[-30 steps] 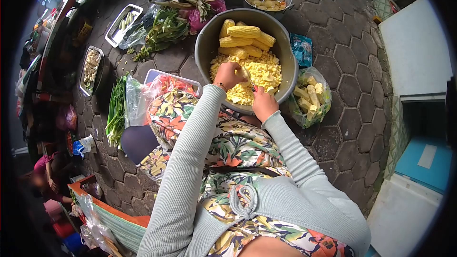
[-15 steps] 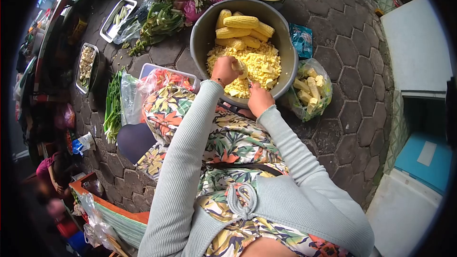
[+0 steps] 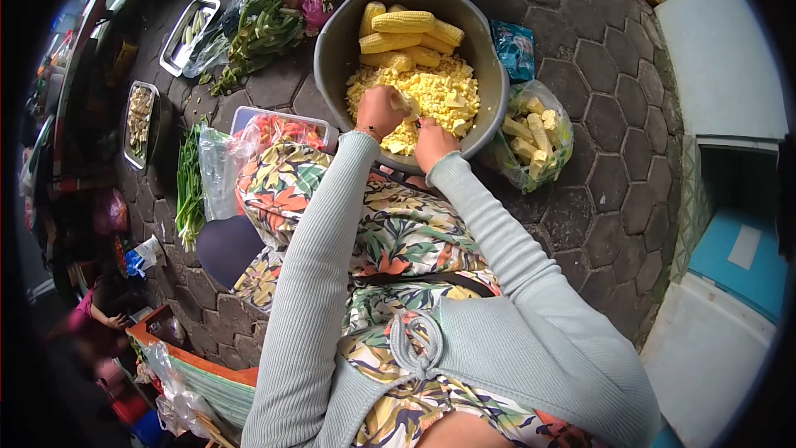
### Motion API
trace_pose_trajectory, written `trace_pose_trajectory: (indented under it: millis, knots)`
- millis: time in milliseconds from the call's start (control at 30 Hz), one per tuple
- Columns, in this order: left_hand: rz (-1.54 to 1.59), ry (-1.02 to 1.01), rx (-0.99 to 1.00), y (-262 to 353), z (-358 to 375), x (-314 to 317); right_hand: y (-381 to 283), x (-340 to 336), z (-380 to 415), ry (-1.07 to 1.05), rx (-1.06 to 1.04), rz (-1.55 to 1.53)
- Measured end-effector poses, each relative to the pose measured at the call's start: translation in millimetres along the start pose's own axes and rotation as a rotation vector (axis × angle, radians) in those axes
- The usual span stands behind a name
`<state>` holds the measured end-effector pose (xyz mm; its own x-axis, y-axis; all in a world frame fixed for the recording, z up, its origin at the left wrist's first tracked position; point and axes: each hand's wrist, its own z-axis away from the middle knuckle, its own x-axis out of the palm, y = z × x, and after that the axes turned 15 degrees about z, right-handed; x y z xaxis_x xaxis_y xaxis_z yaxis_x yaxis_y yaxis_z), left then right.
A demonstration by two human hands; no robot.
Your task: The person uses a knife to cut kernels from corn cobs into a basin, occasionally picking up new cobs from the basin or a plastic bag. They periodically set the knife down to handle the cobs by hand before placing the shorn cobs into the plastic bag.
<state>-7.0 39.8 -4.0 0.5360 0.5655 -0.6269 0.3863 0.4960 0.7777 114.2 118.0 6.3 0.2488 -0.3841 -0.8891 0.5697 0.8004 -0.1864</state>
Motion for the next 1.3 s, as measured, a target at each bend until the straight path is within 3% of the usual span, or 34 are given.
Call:
trace_pose_trajectory:
  millis: [200,333,400,533,700,1033,1167,1300]
  knots:
    - [0.023,0.033,0.031,2,3,7,14,-7,29,-0.060,-0.034,0.020]
    - [-0.010,-0.055,0.036,1,-3,6,17,2,2,-0.040,-0.015,-0.032]
    - [-0.029,-0.006,0.048,7,2,17,10,3,-17,-0.035,0.073,-0.052]
    - [-0.026,0.010,0.052,4,-2,14,23,-4,-8,-0.061,-0.053,-0.014]
    - [-0.020,-0.005,0.081,0,-5,12,27,22,-39,-0.132,-0.040,0.004]
    - [0.009,0.002,-0.047,-2,4,6,28,34,-60,-0.353,-0.079,0.157]
    - [0.030,0.021,-0.056,-8,5,2,29,49,-68,-0.275,-0.024,0.126]
    - [0.093,0.035,-0.232,-7,3,8,43,34,-49,-0.291,-0.043,0.190]
